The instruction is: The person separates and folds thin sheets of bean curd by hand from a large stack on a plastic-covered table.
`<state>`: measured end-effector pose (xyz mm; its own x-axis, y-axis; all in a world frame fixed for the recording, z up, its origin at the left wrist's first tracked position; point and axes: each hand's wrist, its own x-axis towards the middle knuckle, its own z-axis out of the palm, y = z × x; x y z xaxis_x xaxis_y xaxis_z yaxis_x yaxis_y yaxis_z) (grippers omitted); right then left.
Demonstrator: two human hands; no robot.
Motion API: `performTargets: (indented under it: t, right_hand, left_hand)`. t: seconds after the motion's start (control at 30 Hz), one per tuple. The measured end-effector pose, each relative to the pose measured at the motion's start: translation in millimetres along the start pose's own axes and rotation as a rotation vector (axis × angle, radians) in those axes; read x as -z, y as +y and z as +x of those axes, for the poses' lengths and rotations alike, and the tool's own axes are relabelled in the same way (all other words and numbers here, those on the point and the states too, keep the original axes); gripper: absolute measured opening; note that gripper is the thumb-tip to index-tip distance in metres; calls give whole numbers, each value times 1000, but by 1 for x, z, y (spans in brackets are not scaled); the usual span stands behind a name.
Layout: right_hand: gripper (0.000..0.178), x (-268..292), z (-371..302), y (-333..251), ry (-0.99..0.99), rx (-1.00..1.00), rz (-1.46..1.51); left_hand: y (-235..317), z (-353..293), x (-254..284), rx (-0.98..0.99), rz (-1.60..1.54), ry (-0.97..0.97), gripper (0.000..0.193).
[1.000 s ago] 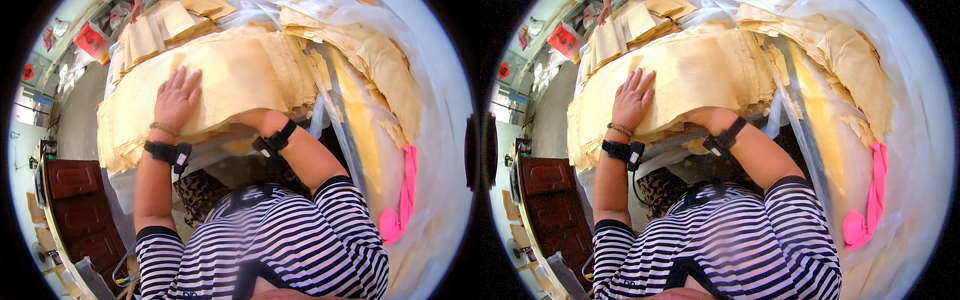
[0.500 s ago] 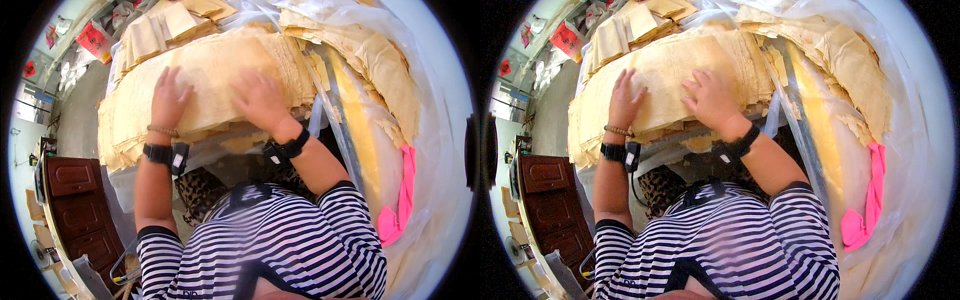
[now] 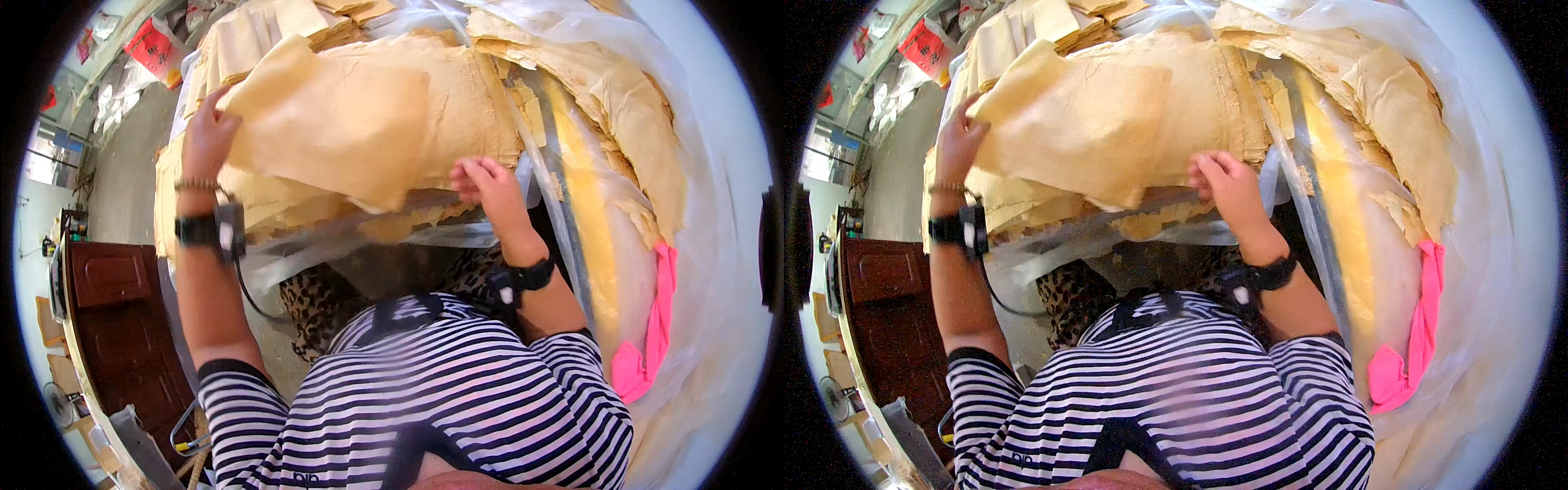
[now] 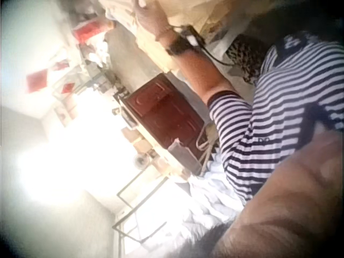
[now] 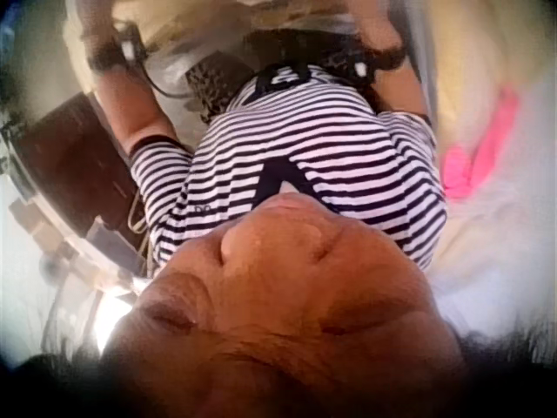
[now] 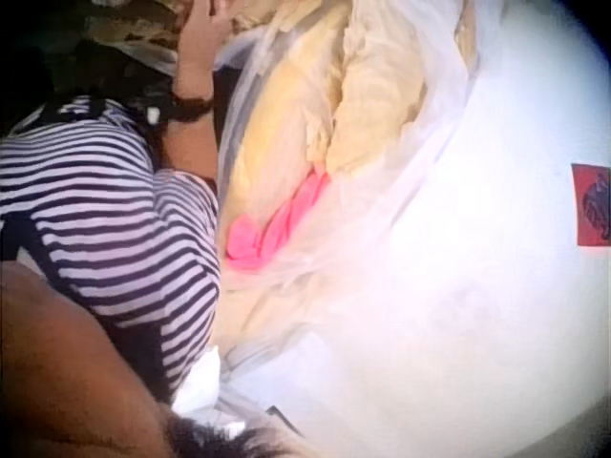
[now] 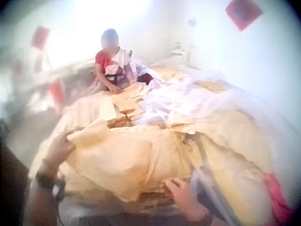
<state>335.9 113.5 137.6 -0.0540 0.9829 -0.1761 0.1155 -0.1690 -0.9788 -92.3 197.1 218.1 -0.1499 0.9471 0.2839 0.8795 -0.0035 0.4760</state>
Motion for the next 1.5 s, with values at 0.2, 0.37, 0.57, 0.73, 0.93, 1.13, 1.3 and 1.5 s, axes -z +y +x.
performTargets:
  t: [0.2, 0.37, 0.57, 0.73, 0.93, 1.13, 1.3, 1.5]
  right_hand:
    - [52, -41, -21, 24, -322, -399, 300]
    - [49, -68, -3, 13, -550, -423, 578]
    - [43, -92, -8, -15, -552, -467, 405]
    - [32, -102, -19, -23, -630, -59, 198]
    - [23, -68, -11, -98, -807, 810, -36]
    - [47, -104, 75, -102, -854, 627, -338]
    - [62, -108, 96, -112, -859, 79, -519]
    - [79, -92, 125, -70, -895, -119, 400]
  left_hand:
    - [47, -27, -10, -574, 96, -64, 56]
    - [108, -131, -43, -689, 251, -354, 80]
    - [87, -134, -64, -687, 261, -14, 57]
    - [76, -117, -53, -692, 102, -90, 49]
    - [29, -121, -14, -584, -366, -348, 45]
    - [20, -128, 13, -468, -451, -436, 32]
    - [3, -136, 6, 280, -816, -228, 30]
    - [2, -114, -11, 493, -1169, -106, 34]
